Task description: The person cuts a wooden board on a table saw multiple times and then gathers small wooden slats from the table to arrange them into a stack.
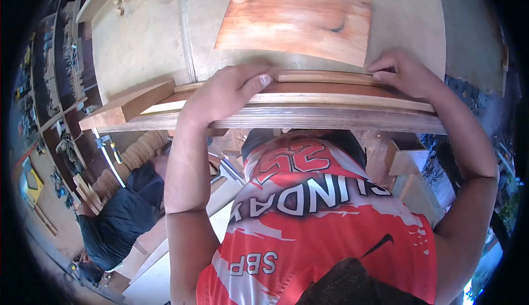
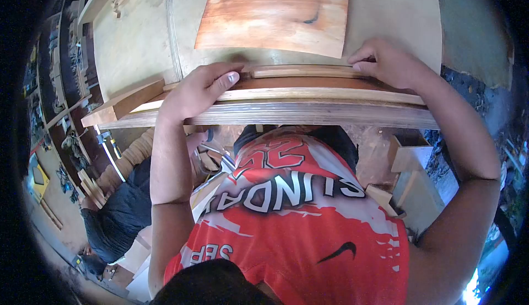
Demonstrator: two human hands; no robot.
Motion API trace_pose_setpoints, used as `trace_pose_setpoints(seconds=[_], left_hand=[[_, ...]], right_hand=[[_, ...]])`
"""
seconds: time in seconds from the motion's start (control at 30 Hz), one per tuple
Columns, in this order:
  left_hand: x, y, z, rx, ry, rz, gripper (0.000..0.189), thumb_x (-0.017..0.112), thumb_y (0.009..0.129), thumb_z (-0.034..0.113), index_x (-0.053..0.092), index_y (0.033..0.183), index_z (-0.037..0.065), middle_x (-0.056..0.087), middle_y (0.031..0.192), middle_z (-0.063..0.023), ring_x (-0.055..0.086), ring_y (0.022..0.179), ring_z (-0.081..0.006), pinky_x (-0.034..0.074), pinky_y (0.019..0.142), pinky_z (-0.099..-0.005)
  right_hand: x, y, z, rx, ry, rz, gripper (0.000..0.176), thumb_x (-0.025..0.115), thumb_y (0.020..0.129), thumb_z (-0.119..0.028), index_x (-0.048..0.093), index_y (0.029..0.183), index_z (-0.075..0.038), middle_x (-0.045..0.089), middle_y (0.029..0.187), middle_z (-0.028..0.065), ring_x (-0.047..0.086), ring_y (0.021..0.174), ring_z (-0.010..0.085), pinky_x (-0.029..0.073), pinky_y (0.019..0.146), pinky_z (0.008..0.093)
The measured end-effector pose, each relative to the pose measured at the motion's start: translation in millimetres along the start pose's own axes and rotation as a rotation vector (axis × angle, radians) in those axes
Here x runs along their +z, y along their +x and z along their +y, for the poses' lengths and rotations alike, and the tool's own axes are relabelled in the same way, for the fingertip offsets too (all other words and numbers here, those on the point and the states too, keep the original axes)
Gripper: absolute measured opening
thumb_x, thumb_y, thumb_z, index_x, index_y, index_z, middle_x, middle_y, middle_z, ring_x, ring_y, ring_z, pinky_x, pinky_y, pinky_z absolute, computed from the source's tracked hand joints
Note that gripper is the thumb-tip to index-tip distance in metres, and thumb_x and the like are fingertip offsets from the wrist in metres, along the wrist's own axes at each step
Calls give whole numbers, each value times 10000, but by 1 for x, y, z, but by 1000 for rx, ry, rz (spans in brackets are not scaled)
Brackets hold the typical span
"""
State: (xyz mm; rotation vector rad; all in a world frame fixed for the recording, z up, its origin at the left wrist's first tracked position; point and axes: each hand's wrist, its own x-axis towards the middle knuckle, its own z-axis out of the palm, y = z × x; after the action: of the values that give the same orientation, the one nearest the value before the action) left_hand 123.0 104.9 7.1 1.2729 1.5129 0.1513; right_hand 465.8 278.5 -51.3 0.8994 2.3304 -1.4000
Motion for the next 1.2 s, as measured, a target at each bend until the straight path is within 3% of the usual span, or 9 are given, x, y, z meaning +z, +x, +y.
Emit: trace_pose_setpoints(seconds=[0.3, 0.57, 0.67, 0.73, 0.87, 0.93, 1.03, 1.13, 1.2], left_hand=[[9, 25, -35, 260, 214, 14, 397, 505, 936, 113, 582, 1314, 16, 609, 1260, -177, 576, 1183, -317, 433, 1035, -373], [8, 25, -32, 152, 200, -38, 406, 487, 923, 95, 595, 1307, 23, 580, 1287, -153, 553, 1211, -297, 417, 1061, -355], [10, 24, -31, 168, 179, -16, 404, 467, 911, 116, 608, 1270, -6, 588, 1267, -176, 556, 1196, -319, 422, 1051, -368], [11, 23, -31, 177, 155, 11, 414, 447, 896, 131, 618, 1233, -35, 597, 1239, -200, 557, 1179, -344, 427, 1040, -382], [10, 17, -25, 183, 178, 29, 371, 455, 931, 176, 641, 1198, -2, 622, 1172, -204, 585, 1128, -350, 452, 991, -401], [7, 5, -15, 145, 173, 56, 356, 462, 947, 202, 650, 1180, 9, 637, 1124, -208, 599, 1097, -359, 465, 964, -414], [4, -29, -8, 44, 277, 173, 328, 535, 989, 238, 657, 1177, -2, 661, 1124, -195, 631, 1089, -322, 481, 949, -389], [6, -60, -26, -1, 242, 506, 264, 602, 951, 199, 675, 1098, -9, 667, 1102, -190, 642, 1048, -319, 508, 889, -391], [12, -71, -49, 40, 306, 651, 254, 602, 947, 192, 678, 1092, -3, 673, 1088, -181, 643, 1046, -321, 506, 890, -397]], right_hand=[[-2, 9, -18, -46, -133, -108, 182, 697, 863, -110, 747, 1027, -47, 689, 962, 168, 659, 918, 322, 507, 835, 402], [-10, 6, -24, -132, -137, -99, 167, 664, 892, -116, 740, 1018, -37, 688, 935, 168, 664, 897, 308, 510, 835, 396], [-32, 11, -39, 11, -192, -209, 198, 657, 912, -175, 705, 938, 15, 682, 873, 170, 654, 815, 289, 501, 794, 401], [-56, 37, -52, 232, -373, -49, 263, 677, 910, -216, 684, 1035, 15, 661, 942, 166, 645, 933, 277, 491, 849, 393], [-59, 109, -51, -319, -594, 437, 606, 761, 783, -414, 590, 1194, -4, 608, 1181, 262, 577, 1110, 419, 462, 937, 502], [-41, 143, -53, -253, -437, 419, 878, 827, 701, -489, 478, 1345, -4, 516, 1325, 277, 500, 1229, 419, 426, 1021, 479], [-31, 153, -69, -204, -580, 425, 1021, 865, 624, -556, 464, 1373, 12, 497, 1347, 292, 488, 1247, 433, 411, 1056, 472], [-26, 162, -48, -363, -645, 478, 1047, 844, 634, -598, 450, 1385, 17, 477, 1374, 288, 484, 1249, 444, 405, 1053, 492], [-21, 142, -76, -243, -615, 353, 1046, 833, 639, -611, 450, 1381, 19, 473, 1378, 287, 479, 1254, 445, 400, 1054, 498]])
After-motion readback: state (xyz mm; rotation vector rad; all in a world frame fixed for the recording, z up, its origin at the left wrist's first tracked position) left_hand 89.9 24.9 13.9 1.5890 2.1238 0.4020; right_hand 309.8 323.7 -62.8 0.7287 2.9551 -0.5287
